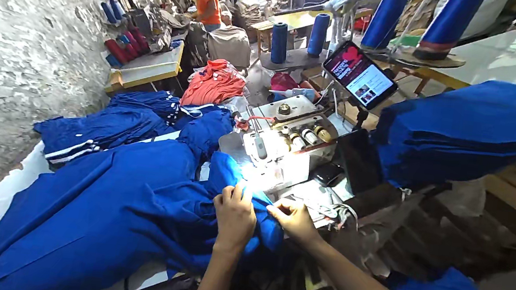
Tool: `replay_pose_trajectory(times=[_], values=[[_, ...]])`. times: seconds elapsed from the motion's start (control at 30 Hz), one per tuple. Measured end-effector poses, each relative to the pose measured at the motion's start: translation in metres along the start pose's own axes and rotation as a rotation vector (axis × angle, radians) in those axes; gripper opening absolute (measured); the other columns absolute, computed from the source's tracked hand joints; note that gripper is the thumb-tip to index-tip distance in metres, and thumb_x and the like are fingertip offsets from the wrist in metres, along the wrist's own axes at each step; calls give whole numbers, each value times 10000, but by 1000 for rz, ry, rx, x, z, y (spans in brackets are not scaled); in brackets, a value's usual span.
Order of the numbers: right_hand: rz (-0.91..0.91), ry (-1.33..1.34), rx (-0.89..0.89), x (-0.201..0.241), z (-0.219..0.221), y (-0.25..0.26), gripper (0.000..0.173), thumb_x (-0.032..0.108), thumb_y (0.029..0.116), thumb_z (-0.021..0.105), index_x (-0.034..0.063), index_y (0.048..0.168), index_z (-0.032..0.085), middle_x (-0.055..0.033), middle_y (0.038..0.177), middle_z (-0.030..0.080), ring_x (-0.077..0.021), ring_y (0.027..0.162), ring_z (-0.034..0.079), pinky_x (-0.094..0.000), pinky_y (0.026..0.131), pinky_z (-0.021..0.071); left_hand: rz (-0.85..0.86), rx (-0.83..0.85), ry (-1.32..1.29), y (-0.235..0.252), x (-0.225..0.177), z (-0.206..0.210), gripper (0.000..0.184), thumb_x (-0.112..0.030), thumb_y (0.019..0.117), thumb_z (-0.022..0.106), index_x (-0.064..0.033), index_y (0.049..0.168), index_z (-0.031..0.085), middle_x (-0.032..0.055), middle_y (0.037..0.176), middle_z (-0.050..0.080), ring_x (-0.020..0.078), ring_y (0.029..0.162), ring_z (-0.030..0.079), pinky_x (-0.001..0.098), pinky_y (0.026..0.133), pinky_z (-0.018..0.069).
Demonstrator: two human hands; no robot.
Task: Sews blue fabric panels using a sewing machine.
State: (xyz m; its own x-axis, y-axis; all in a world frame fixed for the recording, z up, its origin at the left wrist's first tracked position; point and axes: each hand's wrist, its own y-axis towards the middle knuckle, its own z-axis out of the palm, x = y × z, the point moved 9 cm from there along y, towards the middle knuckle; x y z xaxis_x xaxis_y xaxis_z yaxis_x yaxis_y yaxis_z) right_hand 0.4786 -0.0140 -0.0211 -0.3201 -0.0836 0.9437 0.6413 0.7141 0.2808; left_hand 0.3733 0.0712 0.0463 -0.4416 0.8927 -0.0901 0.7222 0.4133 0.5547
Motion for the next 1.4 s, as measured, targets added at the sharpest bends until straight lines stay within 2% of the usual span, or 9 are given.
replay_pose_trajectory(times=[0.17, 0.27, 0.33, 0.4, 0.53, 0.8, 1.0, 1.23, 1.4], values=[[-454, -404, -395, 65, -47, 14, 181, 98, 908, 635, -43, 855, 736, -148, 759, 674, -194, 660, 644, -301, 631, 546, -18, -82, -231, 31, -17, -15, 215, -65, 903, 561, 57, 931, 736, 236, 963, 699, 423, 973, 675, 610, 866, 476], [-606, -711, -602, 95, -65, 26, 293, 211, 942, 637, -23, 800, 741, -147, 682, 663, -266, 575, 646, -391, 534, 526, -22, -14, -412, 54, -30, 2, 340, -104, 903, 617, 110, 1151, 709, 208, 826, 716, 360, 756, 703, 542, 737, 555], [-537, -844, -598, 103, -65, 38, 375, 301, 941, 646, -22, 768, 726, -156, 662, 664, -300, 560, 663, -446, 496, 513, -58, 32, -472, 61, -33, 19, 417, -127, 893, 631, 123, 1224, 671, 232, 844, 710, 386, 763, 698, 563, 733, 551], [-475, -896, -569, 104, -63, 47, 372, 318, 930, 670, -18, 787, 740, -155, 668, 678, -309, 561, 677, -467, 486, 518, -87, 64, -492, 65, -31, 33, 442, -163, 887, 622, 95, 1244, 663, 263, 1003, 724, 423, 926, 713, 607, 826, 537], [-485, -914, -575, 108, -55, 53, 229, 192, 848, 746, -10, 744, 721, -146, 653, 670, -301, 550, 671, -451, 470, 501, -48, 44, -447, 66, -31, 44, 532, -235, 876, 613, 68, 1312, 642, 258, 1180, 711, 432, 1096, 693, 613, 925, 517], [-458, -939, -575, 108, -51, 50, 157, 113, 822, 755, -32, 880, 742, -166, 747, 696, -308, 581, 683, -441, 485, 518, -46, 104, -567, 71, -29, 51, 587, -237, 859, 642, 83, 1351, 599, 272, 1191, 695, 405, 1129, 673, 580, 986, 486], [-461, -922, -586, 107, -49, 54, 151, 103, 816, 744, -31, 764, 698, -163, 668, 665, -308, 549, 667, -443, 463, 489, -48, 143, -503, 71, -33, 47, 562, -235, 860, 653, 73, 1329, 625, 260, 1193, 698, 400, 1135, 670, 576, 979, 490], [-467, -952, -623, 109, -43, 55, 376, 171, 944, 613, -2, 610, 605, -141, 550, 591, -298, 499, 640, -423, 431, 448, 3, 77, -482, 72, -36, 42, 566, -351, 869, 601, 57, 1252, 682, 245, 1163, 716, 392, 1130, 676, 581, 962, 489], [-406, -980, -573, 110, -46, 54, 281, 165, 902, 684, -15, 687, 659, -152, 614, 634, -313, 538, 663, -442, 450, 467, -30, 125, -500, 70, -34, 45, 538, -281, 881, 613, 50, 1302, 655, 248, 1173, 710, 393, 1125, 677, 583, 956, 495]])
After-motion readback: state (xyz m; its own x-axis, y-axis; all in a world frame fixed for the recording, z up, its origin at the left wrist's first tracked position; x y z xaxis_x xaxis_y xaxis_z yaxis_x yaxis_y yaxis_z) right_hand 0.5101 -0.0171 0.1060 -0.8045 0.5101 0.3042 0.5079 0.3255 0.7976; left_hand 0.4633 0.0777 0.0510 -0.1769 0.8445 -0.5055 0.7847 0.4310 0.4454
